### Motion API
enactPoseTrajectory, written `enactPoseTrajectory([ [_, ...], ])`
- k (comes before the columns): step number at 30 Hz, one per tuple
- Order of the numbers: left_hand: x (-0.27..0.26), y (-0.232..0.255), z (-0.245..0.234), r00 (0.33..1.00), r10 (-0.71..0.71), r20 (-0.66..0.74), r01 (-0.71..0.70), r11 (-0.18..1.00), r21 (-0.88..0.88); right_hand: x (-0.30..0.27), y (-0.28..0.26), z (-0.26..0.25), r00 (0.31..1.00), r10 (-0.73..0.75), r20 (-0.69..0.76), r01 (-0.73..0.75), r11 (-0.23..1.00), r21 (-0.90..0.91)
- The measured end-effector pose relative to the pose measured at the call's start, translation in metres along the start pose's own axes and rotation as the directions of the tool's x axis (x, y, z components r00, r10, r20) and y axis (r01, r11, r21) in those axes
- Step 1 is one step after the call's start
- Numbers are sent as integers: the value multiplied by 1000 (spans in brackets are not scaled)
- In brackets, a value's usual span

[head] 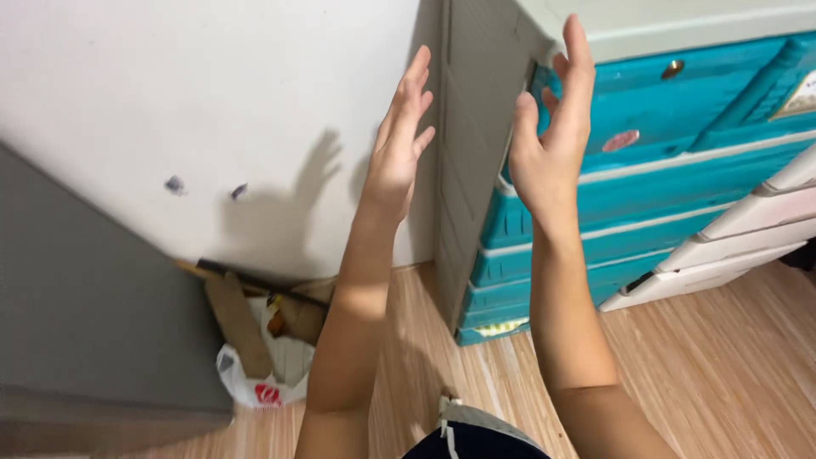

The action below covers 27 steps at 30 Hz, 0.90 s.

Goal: Clean and organize computer parts and accessories on a desk.

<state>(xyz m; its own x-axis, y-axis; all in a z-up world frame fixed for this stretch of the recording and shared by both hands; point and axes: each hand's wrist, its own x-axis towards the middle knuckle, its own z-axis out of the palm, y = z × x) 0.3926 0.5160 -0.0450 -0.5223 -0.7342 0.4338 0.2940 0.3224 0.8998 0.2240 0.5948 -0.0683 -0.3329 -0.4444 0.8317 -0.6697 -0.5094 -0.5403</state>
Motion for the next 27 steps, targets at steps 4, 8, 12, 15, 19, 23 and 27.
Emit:
enactPoseTrajectory([
  [4,-79,21,14,999,-38,-28,36,997,-65,-49,-37,-31,993,115,36,-117,992,47],
  [8,-148,39,28,993,-105,-52,102,993,-53,-88,-85,-54,990,126,67,-131,989,75],
  [12,-203,69,53,985,-133,-113,123,988,-98,-116,-119,-88,973,175,151,-188,979,77],
  [15,-242,88,72,973,-129,-192,113,989,-92,-134,-135,-111,967,157,202,-182,977,114],
  [19,-300,91,108,932,-95,-349,81,995,-55,-156,-146,-139,952,91,293,-162,961,226],
  [23,-361,93,152,864,-109,-491,94,994,-55,-181,-162,-163,917,29,398,-183,916,356],
  [27,-422,108,187,779,-76,-622,72,997,-32,-204,-192,-187,857,8,514,-252,879,406],
])
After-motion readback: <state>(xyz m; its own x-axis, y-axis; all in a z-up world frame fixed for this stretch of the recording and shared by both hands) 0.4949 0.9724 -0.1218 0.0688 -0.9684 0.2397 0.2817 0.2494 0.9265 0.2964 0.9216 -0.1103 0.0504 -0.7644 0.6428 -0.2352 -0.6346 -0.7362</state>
